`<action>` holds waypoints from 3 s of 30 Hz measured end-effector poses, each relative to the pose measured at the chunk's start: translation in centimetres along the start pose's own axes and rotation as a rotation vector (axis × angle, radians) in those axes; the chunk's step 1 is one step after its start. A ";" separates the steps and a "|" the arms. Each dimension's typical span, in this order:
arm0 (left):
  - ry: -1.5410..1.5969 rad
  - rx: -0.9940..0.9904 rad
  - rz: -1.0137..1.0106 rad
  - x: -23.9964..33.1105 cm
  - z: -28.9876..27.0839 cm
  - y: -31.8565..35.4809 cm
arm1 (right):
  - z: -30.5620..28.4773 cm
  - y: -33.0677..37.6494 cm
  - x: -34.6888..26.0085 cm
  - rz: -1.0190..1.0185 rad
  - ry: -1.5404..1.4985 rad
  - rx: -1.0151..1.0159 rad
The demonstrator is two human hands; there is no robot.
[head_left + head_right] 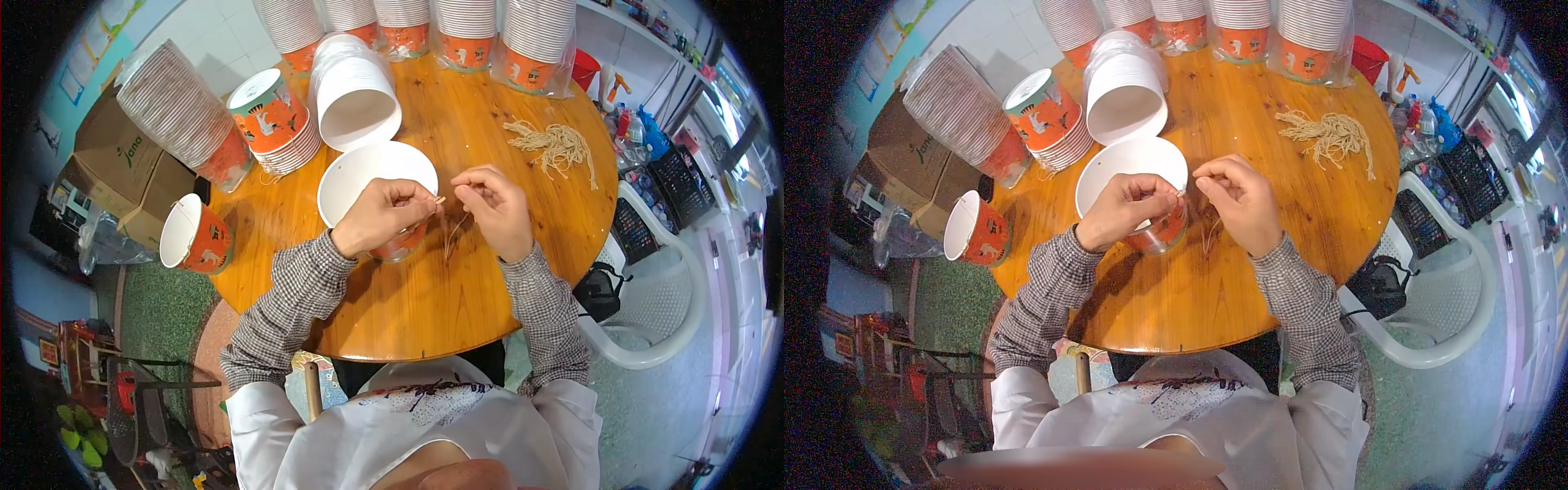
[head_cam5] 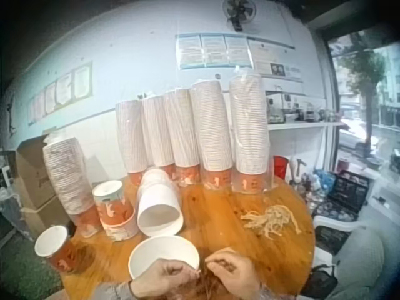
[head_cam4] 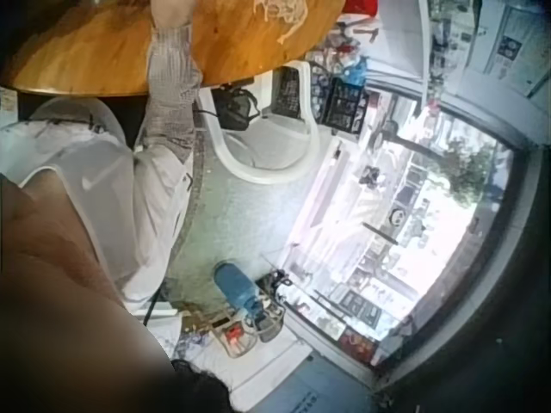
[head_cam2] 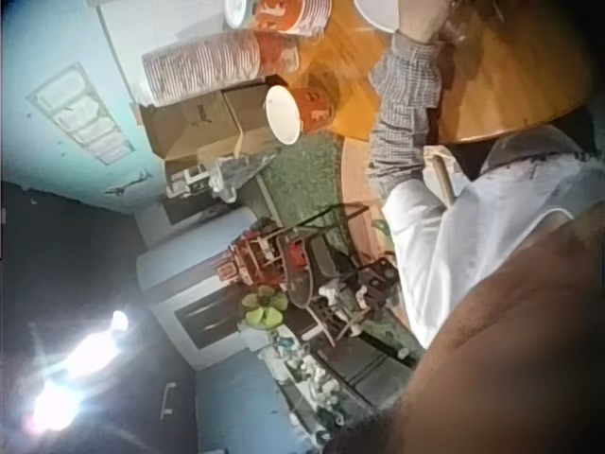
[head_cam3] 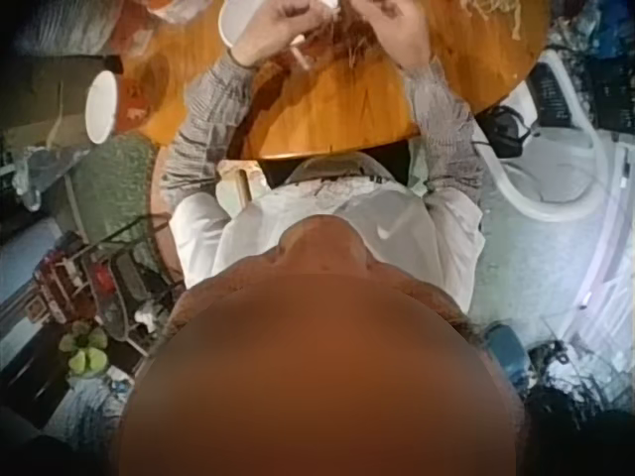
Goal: Thread rubber bands through pre-punched holes in paper cups to attach them.
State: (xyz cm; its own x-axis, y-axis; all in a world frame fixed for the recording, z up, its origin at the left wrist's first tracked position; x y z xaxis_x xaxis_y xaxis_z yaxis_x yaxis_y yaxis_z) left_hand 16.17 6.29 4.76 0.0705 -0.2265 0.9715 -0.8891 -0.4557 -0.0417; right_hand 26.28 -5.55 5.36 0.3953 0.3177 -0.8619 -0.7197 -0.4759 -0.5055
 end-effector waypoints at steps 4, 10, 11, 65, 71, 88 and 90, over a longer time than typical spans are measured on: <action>-0.004 -0.005 0.013 0.1 0.0 0.1 | 0.0 0.9 0.5 0.118 -0.166 -0.070; -0.005 -0.019 0.003 -0.4 0.1 -0.1 | 1.3 1.0 1.0 0.192 -0.276 -0.138; 0.004 -0.027 0.002 -0.4 0.2 -0.1 | 1.4 1.0 1.0 0.176 -0.274 -0.147; -0.296 0.395 0.443 2.9 -1.4 2.7 | 2.9 3.0 0.4 0.177 -0.129 -0.017; -0.412 0.359 0.530 4.0 -1.2 3.2 | 3.0 2.7 0.0 0.190 -0.168 -0.028; 0.418 -0.060 -0.203 -1.1 -0.6 1.1 | 3.1 2.8 -0.1 0.013 0.039 0.018; 0.417 -0.028 -0.228 -1.5 -0.9 1.0 | 2.8 2.8 -1.7 -0.147 0.051 0.085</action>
State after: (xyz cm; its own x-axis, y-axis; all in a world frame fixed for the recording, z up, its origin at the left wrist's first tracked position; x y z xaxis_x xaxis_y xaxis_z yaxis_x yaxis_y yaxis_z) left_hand 14.79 6.97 3.43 0.0831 0.2439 0.9662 -0.8844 -0.4288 0.1843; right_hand 21.96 -5.14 5.52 0.5267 0.3360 -0.7808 -0.6967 -0.3556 -0.6230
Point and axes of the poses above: each hand's wrist, its own y-axis away from the middle knuckle, its own z-axis out of the palm, x = y × z, the point moved 8 cm from there along -y, towards the middle knuckle, and after that the axes turned 15 degrees about x, right-handed, at the moved point
